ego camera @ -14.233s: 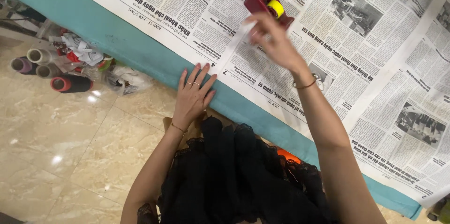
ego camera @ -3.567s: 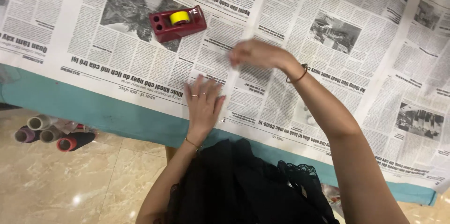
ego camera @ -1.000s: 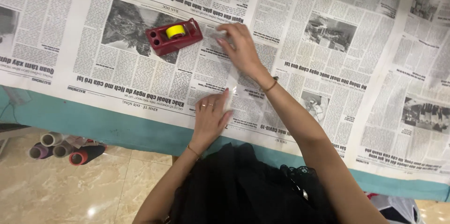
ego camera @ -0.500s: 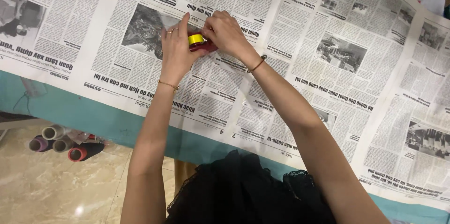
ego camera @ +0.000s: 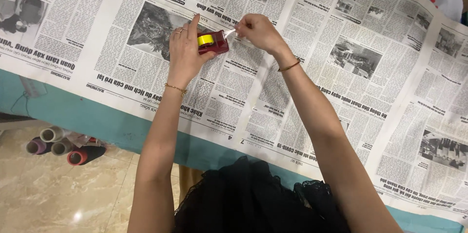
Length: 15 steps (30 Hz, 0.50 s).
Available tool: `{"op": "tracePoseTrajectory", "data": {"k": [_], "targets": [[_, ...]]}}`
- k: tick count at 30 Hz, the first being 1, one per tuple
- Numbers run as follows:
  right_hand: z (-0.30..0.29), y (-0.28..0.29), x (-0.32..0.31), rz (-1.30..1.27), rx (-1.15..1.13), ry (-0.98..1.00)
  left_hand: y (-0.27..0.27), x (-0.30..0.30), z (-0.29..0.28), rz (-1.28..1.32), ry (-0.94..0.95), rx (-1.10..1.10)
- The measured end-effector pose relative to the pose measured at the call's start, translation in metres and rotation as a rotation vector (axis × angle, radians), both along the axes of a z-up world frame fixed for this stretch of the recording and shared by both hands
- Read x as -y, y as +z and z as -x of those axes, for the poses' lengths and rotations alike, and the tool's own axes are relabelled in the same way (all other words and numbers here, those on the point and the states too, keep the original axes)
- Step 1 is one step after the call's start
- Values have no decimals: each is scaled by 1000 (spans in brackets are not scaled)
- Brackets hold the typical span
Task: The recorder is taping together multiple sheets of newspaper to create a larger pattern or template on a workbench.
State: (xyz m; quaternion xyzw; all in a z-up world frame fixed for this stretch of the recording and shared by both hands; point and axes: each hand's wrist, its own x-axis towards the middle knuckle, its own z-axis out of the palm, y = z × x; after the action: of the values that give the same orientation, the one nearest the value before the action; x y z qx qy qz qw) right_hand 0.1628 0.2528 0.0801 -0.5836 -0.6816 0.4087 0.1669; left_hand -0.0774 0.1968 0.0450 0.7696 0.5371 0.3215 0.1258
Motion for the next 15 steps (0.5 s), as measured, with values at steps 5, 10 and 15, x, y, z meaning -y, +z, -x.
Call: {"op": "tracePoseTrajectory", "data": {"k": [5, 10, 15], "targets": [[-2, -41, 7, 159, -204, -79, 0, 1, 0, -18, -1, -5], [3, -69, 20, 110, -372, -148, 0, 0, 0, -9, -1, 2], [7, -77, 28, 42, -331, -177, -5, 1, -2, -44, 6, -14]]}}
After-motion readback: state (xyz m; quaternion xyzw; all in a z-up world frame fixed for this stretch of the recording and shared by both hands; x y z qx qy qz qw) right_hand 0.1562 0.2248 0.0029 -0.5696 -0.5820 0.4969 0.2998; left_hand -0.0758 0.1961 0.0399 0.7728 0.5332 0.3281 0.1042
